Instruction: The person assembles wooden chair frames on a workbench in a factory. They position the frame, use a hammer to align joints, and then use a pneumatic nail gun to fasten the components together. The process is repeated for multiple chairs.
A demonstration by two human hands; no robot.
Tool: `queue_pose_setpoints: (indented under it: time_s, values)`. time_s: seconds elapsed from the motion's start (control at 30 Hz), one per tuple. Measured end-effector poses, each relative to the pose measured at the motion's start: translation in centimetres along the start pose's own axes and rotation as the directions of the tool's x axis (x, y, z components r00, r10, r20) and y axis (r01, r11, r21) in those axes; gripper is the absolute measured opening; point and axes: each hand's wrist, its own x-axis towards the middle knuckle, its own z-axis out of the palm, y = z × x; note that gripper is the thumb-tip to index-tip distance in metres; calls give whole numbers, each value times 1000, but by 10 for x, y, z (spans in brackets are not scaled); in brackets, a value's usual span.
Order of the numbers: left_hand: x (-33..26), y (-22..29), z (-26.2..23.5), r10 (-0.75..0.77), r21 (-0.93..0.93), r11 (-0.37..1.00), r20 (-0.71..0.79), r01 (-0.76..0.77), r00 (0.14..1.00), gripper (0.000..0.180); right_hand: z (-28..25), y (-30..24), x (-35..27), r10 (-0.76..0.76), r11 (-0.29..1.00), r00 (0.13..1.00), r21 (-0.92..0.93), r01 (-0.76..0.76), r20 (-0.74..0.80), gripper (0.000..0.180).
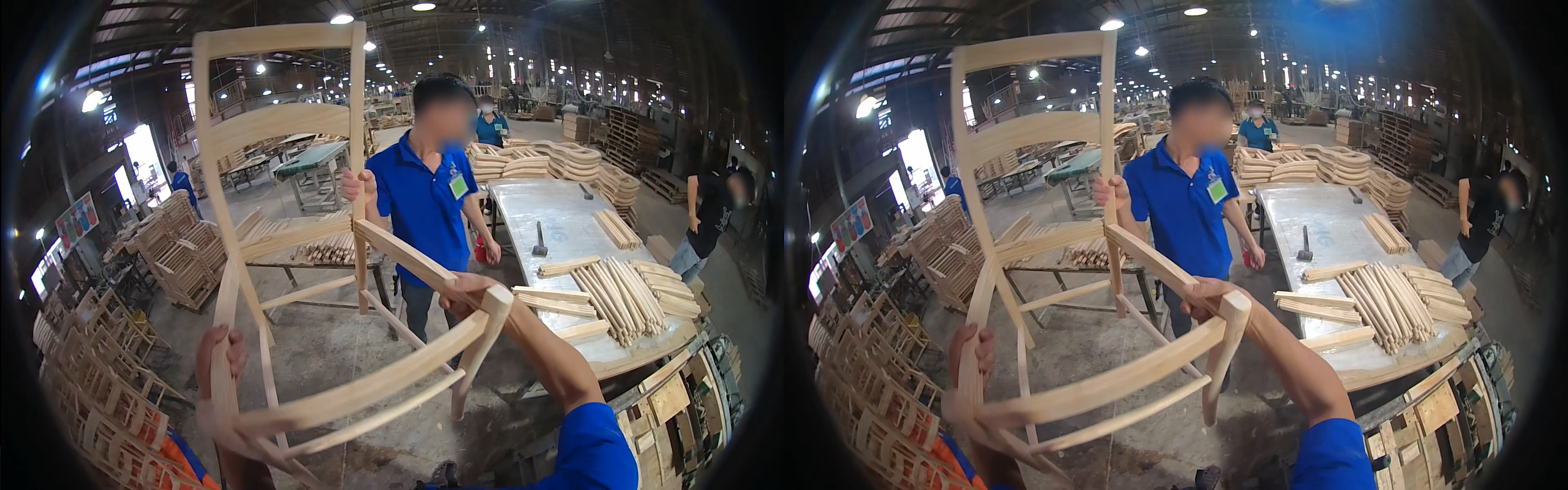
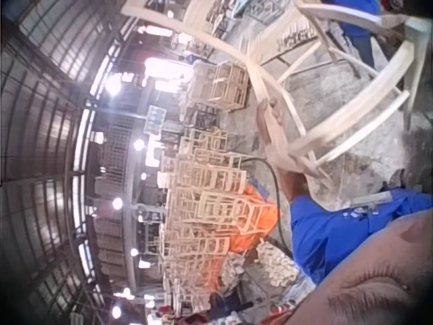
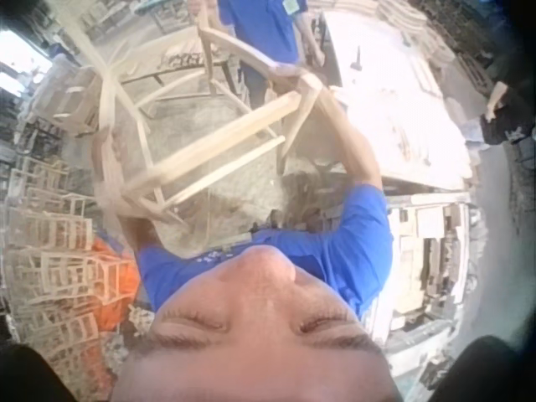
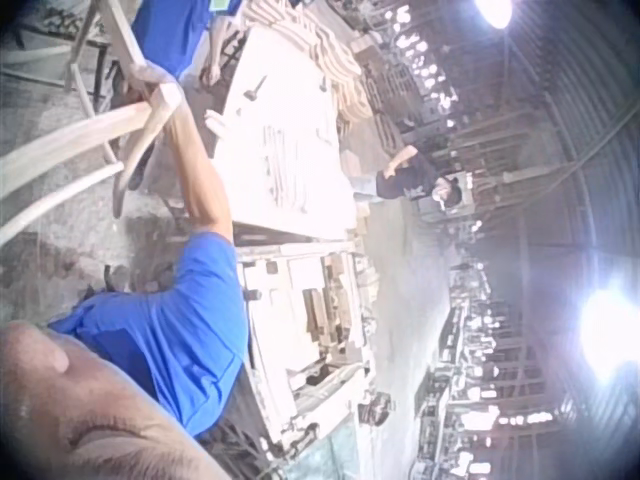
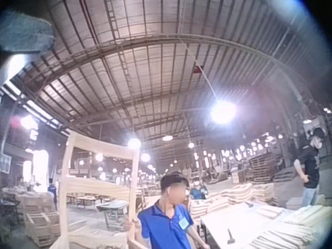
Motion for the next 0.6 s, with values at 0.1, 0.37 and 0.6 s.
queue_pose_setpoints:
  time_s: [0.1, 0.37, 0.6]
  values:
    - [-45, -19, -26, 72, -192, 979, 41, -63, 997, 31, 37, 12, -43, -52, 998, 998, -26, 51, -36, 47]
    - [-101, -50, 52, 173, -359, 933, 429, -8, 886, 28, 97, 2, -252, -398, 904, 887, -262, 337, -232, 70]
    - [-127, -86, 218, 183, -89, 982, 682, -167, 708, 34, 200, 22, -510, -645, 759, 545, -532, 376, -535, 88]
